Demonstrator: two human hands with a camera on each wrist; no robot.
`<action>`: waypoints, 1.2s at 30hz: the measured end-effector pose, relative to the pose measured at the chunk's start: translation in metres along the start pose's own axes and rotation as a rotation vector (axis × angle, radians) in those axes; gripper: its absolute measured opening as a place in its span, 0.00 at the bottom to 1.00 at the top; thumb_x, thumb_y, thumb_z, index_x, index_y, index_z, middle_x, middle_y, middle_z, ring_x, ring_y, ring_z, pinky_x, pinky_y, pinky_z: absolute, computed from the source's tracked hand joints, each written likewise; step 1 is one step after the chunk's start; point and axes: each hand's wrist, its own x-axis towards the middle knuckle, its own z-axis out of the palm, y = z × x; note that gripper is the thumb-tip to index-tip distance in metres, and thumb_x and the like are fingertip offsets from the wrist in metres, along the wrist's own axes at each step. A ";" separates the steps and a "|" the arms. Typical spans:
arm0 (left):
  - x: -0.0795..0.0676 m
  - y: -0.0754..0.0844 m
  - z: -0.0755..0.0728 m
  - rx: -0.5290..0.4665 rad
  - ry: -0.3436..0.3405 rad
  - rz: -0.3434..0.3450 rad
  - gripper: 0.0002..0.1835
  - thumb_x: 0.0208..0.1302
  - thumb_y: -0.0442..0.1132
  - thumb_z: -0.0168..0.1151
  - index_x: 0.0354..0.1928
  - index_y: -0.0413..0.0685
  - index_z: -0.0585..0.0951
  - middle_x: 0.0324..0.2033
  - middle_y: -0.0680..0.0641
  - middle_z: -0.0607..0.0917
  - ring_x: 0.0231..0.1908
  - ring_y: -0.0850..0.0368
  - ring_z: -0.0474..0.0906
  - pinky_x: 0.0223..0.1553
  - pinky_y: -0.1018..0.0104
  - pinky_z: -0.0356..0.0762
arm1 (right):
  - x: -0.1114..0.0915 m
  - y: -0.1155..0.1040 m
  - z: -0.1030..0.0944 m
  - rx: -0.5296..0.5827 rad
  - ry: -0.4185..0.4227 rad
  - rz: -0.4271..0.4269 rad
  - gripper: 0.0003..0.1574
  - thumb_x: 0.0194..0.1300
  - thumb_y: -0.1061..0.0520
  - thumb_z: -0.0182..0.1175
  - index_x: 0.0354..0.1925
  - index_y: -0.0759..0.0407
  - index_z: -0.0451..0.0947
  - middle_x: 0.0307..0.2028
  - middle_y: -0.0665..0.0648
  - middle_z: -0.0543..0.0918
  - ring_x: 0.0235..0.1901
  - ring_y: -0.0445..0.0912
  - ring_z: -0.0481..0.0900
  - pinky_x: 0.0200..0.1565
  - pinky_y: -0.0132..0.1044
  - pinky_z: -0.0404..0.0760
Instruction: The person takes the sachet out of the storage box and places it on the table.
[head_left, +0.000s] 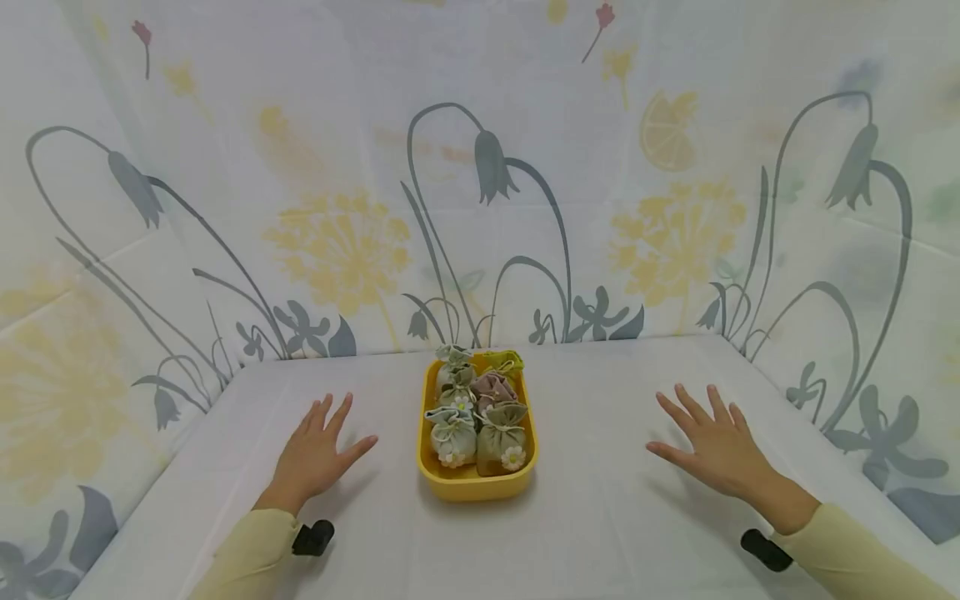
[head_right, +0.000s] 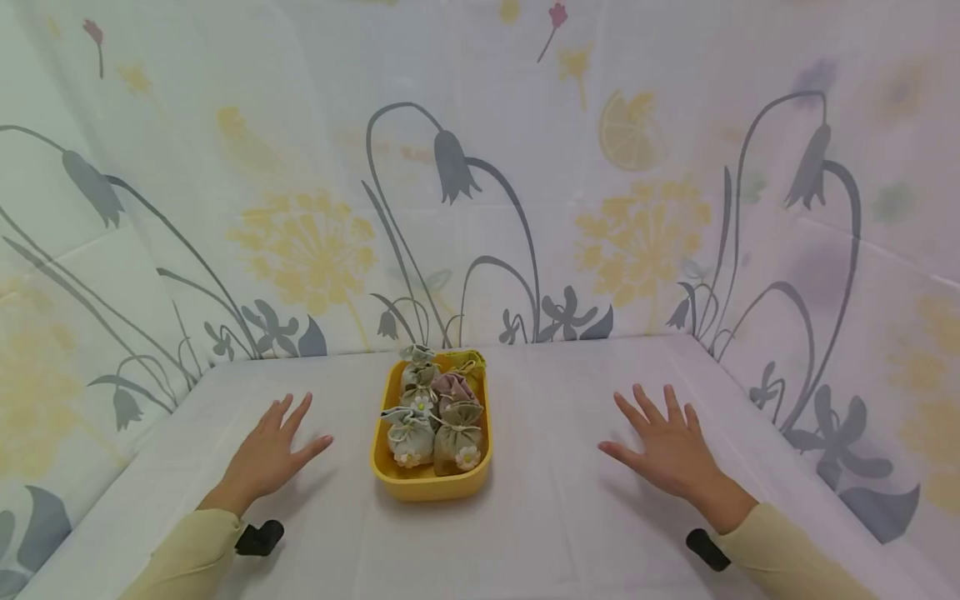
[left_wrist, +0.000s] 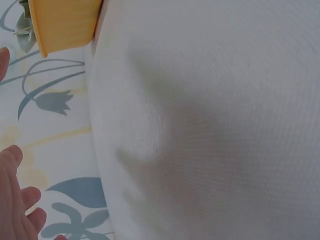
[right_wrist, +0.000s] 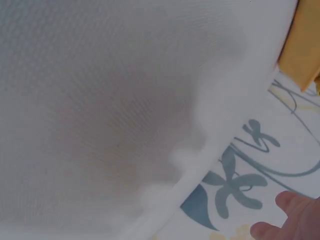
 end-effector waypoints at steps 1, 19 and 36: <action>0.001 0.001 0.000 -0.008 -0.003 -0.002 0.50 0.57 0.73 0.44 0.71 0.43 0.53 0.68 0.31 0.51 0.66 0.32 0.44 0.63 0.38 0.46 | 0.000 -0.001 0.000 0.006 -0.001 0.002 0.50 0.61 0.30 0.51 0.71 0.53 0.52 0.68 0.69 0.53 0.64 0.75 0.38 0.57 0.72 0.39; 0.013 0.018 0.004 -0.266 -0.032 -0.094 0.49 0.57 0.68 0.53 0.72 0.47 0.51 0.67 0.34 0.57 0.65 0.36 0.51 0.61 0.38 0.52 | 0.006 -0.023 0.004 0.095 0.033 -0.036 0.46 0.61 0.34 0.54 0.68 0.58 0.58 0.67 0.69 0.56 0.64 0.75 0.41 0.57 0.71 0.43; 0.022 0.040 0.009 -0.569 -0.072 -0.140 0.45 0.51 0.61 0.66 0.66 0.46 0.64 0.54 0.39 0.75 0.52 0.43 0.73 0.49 0.50 0.76 | 0.017 -0.050 0.011 0.198 0.047 -0.037 0.45 0.62 0.35 0.55 0.67 0.60 0.61 0.66 0.68 0.59 0.64 0.73 0.43 0.57 0.69 0.46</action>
